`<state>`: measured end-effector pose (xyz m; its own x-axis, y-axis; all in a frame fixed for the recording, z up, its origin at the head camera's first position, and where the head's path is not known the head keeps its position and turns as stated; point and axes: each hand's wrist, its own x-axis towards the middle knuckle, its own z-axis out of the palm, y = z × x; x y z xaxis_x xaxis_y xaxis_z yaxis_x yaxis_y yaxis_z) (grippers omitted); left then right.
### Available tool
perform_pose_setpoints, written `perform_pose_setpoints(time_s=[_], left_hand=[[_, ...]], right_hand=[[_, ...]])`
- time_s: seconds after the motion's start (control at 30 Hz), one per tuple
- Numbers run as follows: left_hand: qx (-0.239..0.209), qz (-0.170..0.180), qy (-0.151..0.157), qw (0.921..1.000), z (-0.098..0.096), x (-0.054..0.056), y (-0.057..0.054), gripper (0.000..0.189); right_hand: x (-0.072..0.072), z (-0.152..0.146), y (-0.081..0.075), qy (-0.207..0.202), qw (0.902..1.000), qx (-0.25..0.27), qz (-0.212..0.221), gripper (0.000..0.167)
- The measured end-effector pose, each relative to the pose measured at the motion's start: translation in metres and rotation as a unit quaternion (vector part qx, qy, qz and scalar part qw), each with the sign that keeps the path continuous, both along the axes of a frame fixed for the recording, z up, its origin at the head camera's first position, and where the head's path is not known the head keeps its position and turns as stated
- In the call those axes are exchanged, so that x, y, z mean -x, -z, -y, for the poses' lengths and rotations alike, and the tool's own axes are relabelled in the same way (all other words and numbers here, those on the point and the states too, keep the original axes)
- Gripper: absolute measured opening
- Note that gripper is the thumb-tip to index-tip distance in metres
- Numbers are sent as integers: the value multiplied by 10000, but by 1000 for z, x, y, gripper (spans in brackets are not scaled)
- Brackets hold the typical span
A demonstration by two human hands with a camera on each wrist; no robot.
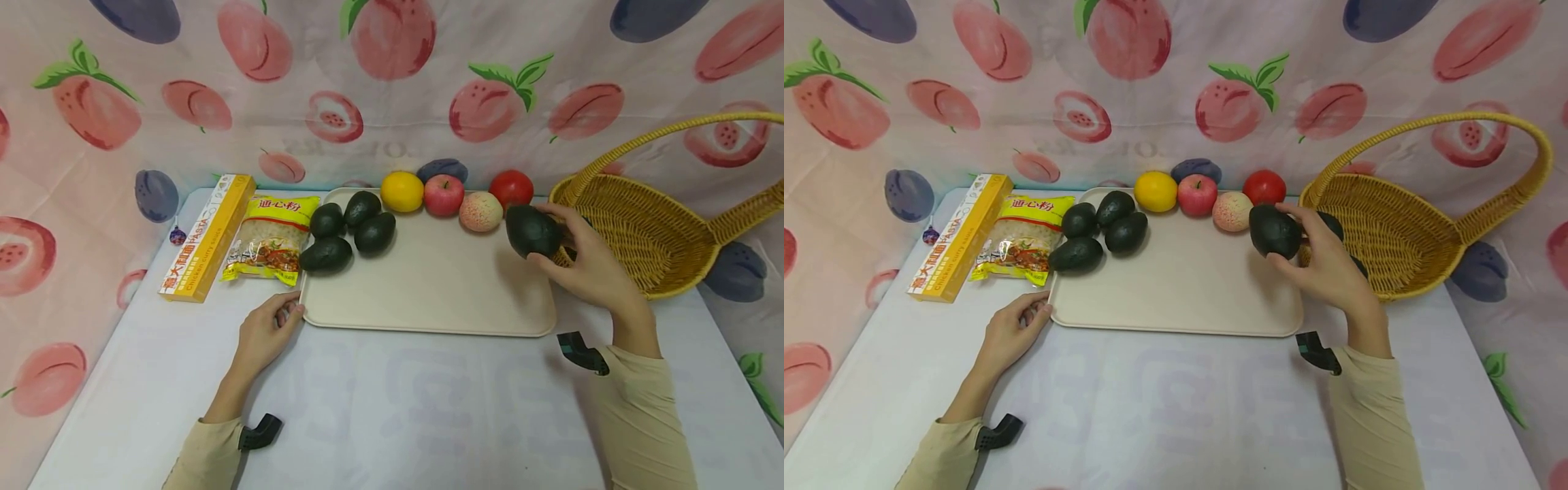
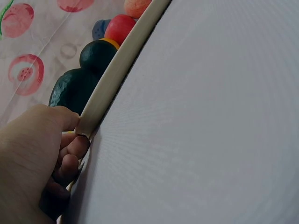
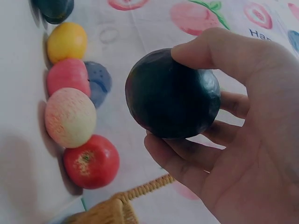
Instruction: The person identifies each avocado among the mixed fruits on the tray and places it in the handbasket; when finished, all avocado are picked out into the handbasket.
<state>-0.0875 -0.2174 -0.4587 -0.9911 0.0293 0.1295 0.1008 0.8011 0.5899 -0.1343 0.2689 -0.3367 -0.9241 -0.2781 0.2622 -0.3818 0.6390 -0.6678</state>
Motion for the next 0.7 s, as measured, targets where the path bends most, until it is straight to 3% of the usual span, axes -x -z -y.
perform_pose_setpoints(time_s=[0.13,0.33,0.7], left_hand=[[-31,25,6,10000,0,0,0,33],[-30,71,23,10000,1,1,-1,33],[-28,93,36,9999,1,0,-1,33]], right_hand=[[-4,-7,-6,121,9995,149,248,78],[-6,-22,-8,234,9994,118,216,74],[-11,-46,-10,58,9989,314,333,75]])
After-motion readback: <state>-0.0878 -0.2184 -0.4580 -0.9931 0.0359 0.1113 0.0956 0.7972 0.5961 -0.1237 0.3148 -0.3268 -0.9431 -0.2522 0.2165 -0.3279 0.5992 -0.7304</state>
